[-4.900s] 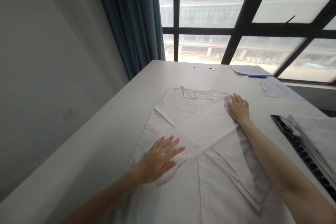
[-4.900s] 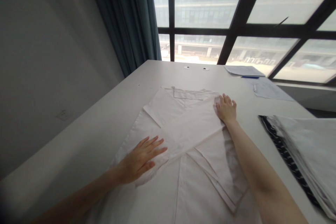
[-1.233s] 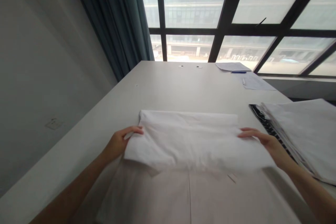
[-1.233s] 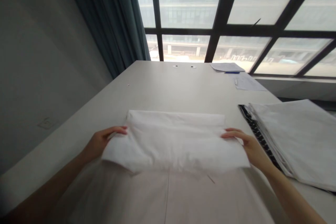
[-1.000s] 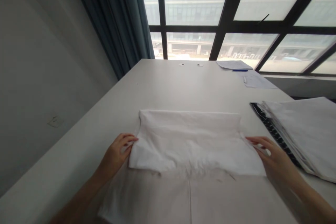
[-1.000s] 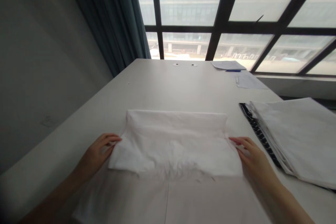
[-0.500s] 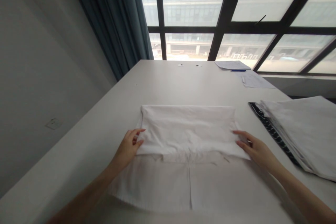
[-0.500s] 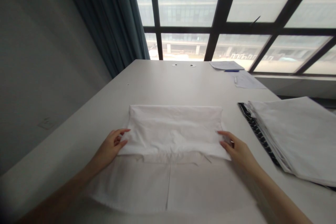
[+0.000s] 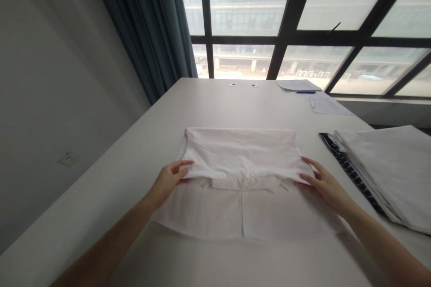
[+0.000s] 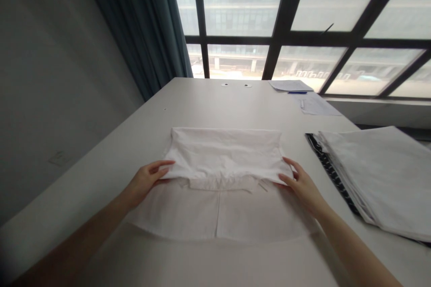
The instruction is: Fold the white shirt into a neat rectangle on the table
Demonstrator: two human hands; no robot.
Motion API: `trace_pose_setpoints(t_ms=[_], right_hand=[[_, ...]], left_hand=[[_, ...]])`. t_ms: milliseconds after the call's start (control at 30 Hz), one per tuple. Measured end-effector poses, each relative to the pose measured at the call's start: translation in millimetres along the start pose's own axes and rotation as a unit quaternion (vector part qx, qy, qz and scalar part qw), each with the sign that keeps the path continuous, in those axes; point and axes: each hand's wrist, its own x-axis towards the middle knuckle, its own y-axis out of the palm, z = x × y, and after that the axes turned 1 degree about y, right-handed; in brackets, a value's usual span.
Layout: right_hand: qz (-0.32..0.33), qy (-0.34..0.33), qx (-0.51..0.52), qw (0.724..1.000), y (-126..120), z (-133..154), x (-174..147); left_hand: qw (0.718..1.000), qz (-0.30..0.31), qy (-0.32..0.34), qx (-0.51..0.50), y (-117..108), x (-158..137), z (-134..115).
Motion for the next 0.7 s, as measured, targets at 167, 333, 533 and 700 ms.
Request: trace_pose_setpoints(t_ms=[167, 333, 533, 700], right_hand=[[-0.039, -0.030, 0.062, 0.997, -6, 9, -4], [-0.030, -0.044, -0.005, 0.999, -15, 6, -9], [-0.165, -0.257, -0.297, 0.905, -15, -7, -11], [-0.016, -0.448, -0.417, 0.791, 14, 14, -34]], left_hand=[[0.999, -0.015, 0.020, -0.021, -3, -6, -9], [0.999, 0.007, 0.024, 0.030, -12, -12, -6], [0.933, -0.080, 0.195, 0.292, -14, -9, 17], [0.794, 0.009, 0.415, 0.444, 6, -21, 8]])
